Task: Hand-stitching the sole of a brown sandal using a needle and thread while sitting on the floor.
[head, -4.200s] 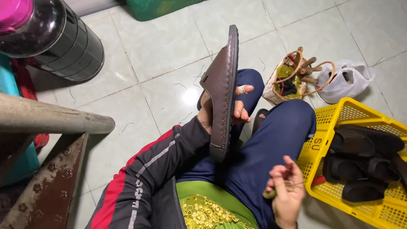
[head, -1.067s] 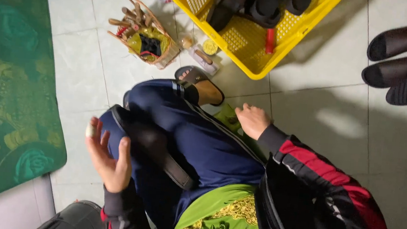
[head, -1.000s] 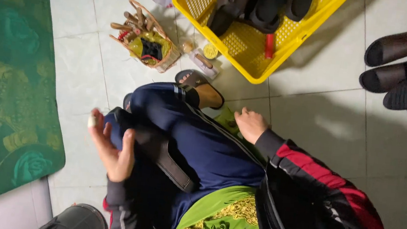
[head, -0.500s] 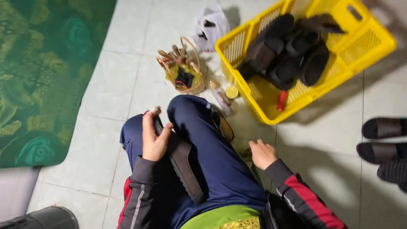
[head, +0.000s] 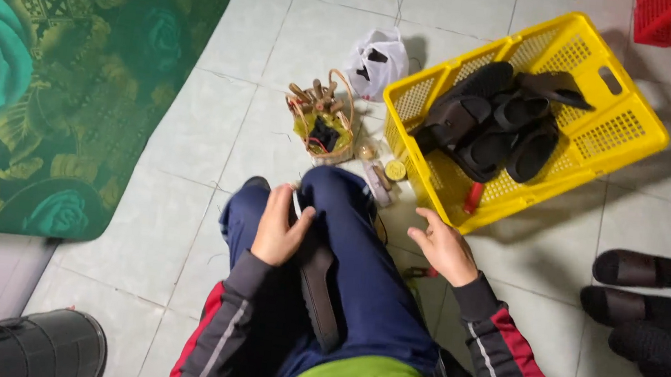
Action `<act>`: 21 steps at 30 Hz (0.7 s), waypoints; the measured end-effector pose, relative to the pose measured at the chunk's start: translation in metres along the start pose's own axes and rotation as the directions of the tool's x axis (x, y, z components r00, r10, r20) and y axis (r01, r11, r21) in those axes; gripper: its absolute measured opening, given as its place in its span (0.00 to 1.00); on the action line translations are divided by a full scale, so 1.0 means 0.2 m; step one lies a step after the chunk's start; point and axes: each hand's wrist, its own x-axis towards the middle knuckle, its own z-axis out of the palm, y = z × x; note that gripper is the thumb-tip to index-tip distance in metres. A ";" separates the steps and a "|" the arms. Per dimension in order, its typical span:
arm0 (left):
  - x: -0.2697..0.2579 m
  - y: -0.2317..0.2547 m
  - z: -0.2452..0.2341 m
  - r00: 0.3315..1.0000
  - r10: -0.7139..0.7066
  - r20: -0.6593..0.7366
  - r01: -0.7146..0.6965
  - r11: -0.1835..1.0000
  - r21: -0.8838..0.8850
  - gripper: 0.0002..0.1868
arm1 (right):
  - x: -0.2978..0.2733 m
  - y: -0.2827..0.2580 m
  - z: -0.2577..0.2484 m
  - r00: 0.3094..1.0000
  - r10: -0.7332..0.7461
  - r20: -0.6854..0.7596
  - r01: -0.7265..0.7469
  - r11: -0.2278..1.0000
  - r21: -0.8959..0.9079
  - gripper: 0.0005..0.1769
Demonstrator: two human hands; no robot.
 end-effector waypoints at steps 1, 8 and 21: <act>0.02 0.01 -0.01 0.998 -0.038 0.045 0.034 0.995 0.098 0.26 | 0.05 0.00 0.00 0.999 -0.042 0.004 0.042 0.999 0.024 0.32; 0.34 0.20 -0.12 0.994 0.096 -0.055 -0.102 0.988 -0.120 0.23 | 0.60 0.07 -0.01 0.964 -0.265 0.032 0.266 0.963 -0.033 0.23; 0.16 -0.03 0.11 0.999 -0.011 0.041 0.026 0.932 -0.362 0.18 | 2.29 -0.02 0.15 0.987 -0.124 -0.104 0.155 0.534 0.831 0.19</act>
